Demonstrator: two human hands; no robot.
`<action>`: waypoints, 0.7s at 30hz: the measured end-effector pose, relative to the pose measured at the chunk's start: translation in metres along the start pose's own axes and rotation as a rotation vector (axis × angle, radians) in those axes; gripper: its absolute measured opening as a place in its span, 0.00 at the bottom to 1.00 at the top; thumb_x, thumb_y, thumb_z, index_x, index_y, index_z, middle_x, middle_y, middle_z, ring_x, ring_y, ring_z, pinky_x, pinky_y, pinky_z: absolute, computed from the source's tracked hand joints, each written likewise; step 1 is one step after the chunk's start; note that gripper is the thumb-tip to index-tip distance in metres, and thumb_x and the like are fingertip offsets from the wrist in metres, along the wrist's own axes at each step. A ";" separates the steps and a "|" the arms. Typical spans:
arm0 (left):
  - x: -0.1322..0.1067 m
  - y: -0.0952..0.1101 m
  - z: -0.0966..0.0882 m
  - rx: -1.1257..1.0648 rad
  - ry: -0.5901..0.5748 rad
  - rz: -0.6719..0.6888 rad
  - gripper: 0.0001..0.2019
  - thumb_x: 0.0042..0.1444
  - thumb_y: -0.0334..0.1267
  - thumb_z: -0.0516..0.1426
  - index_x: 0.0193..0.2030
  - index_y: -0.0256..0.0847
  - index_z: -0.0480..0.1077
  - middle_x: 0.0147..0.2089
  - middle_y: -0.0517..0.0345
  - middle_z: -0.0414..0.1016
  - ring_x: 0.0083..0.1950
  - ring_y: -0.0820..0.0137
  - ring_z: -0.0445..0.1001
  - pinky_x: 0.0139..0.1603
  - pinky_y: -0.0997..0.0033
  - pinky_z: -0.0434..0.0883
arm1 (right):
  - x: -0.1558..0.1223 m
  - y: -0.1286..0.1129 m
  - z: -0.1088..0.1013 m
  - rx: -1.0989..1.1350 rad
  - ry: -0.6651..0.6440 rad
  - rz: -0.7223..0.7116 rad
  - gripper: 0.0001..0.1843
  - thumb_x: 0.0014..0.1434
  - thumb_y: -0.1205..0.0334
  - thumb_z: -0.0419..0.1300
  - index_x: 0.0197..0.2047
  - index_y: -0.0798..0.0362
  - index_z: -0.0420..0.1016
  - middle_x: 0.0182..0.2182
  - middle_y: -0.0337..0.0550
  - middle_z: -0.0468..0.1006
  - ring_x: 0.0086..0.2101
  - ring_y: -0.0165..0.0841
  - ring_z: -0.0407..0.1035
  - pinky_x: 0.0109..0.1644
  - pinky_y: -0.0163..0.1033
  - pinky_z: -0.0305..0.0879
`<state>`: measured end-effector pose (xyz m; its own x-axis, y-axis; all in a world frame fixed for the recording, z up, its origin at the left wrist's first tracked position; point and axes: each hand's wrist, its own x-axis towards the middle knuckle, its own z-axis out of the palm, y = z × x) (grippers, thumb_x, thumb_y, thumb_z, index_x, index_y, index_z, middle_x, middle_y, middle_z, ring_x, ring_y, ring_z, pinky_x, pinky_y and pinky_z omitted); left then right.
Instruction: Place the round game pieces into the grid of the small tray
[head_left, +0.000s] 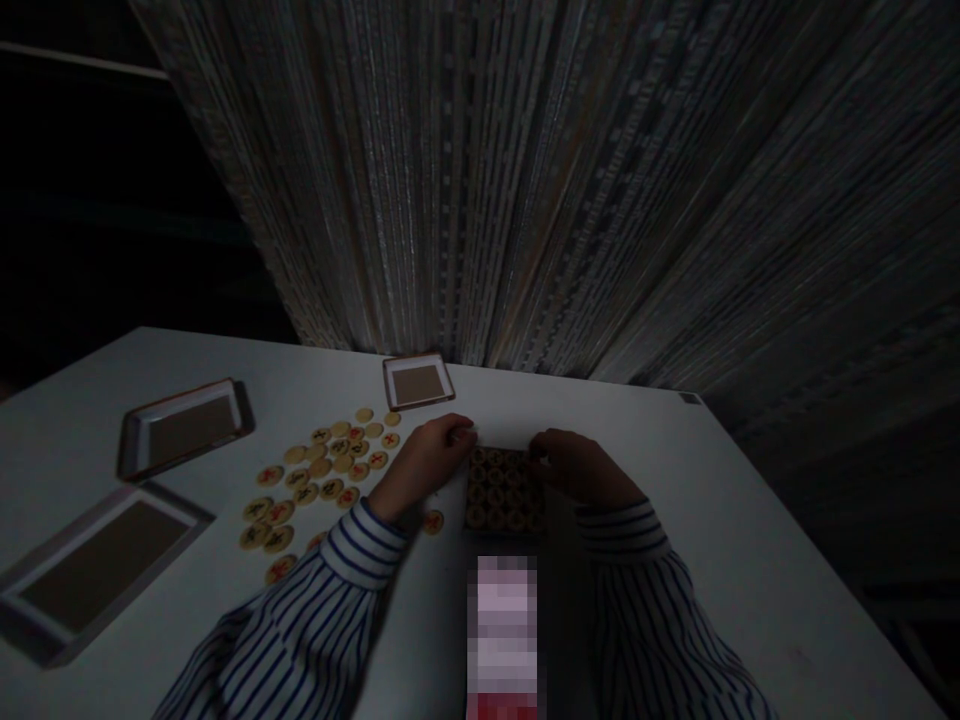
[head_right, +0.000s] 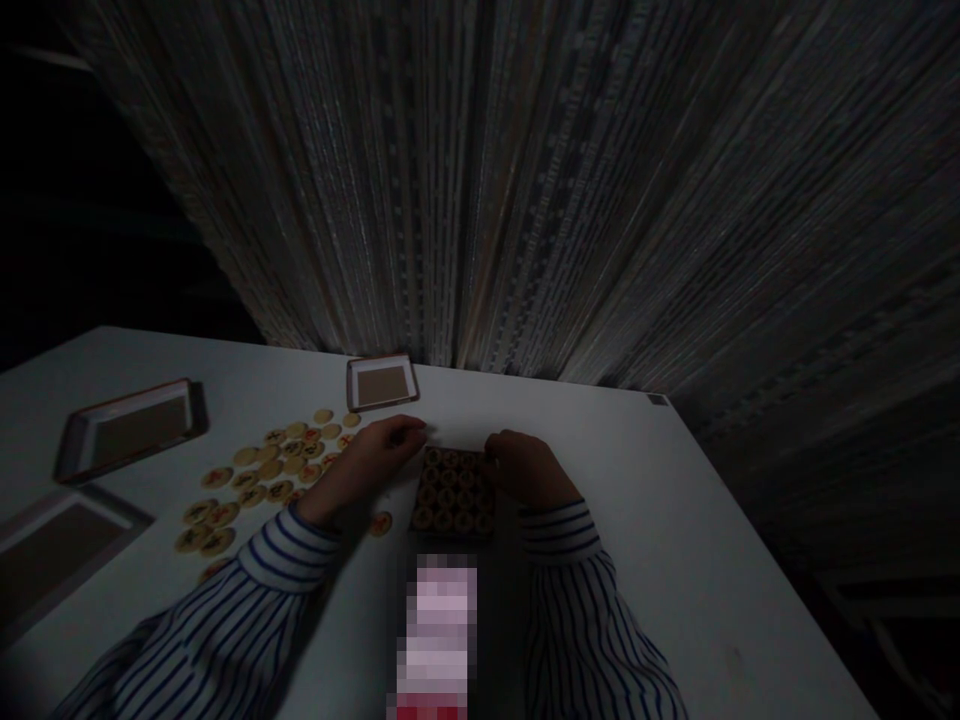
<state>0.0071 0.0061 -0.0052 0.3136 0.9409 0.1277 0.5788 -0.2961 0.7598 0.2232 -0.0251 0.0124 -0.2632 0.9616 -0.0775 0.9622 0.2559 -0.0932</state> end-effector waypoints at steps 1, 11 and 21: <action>0.000 0.000 0.000 -0.004 -0.004 0.000 0.16 0.53 0.42 0.51 0.43 0.36 0.72 0.35 0.53 0.76 0.35 0.66 0.73 0.35 0.70 0.66 | 0.000 -0.001 -0.001 -0.002 -0.003 0.003 0.10 0.54 0.62 0.55 0.38 0.53 0.74 0.36 0.45 0.77 0.36 0.34 0.70 0.36 0.35 0.61; -0.001 0.003 -0.003 -0.013 -0.025 0.012 0.14 0.54 0.41 0.51 0.41 0.36 0.73 0.35 0.52 0.77 0.36 0.66 0.73 0.36 0.69 0.66 | 0.000 -0.002 -0.001 0.004 -0.030 0.013 0.11 0.53 0.61 0.56 0.39 0.53 0.74 0.36 0.46 0.77 0.36 0.36 0.70 0.37 0.37 0.62; 0.001 0.000 -0.001 -0.001 -0.025 0.021 0.15 0.54 0.41 0.51 0.40 0.35 0.73 0.34 0.51 0.77 0.35 0.66 0.73 0.35 0.69 0.66 | 0.000 0.003 0.000 0.015 -0.034 0.006 0.12 0.54 0.64 0.55 0.41 0.52 0.74 0.38 0.45 0.77 0.38 0.36 0.70 0.38 0.37 0.62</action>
<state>0.0064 0.0068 -0.0041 0.3440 0.9303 0.1275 0.5713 -0.3151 0.7578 0.2261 -0.0248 0.0119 -0.2604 0.9590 -0.1116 0.9626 0.2488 -0.1076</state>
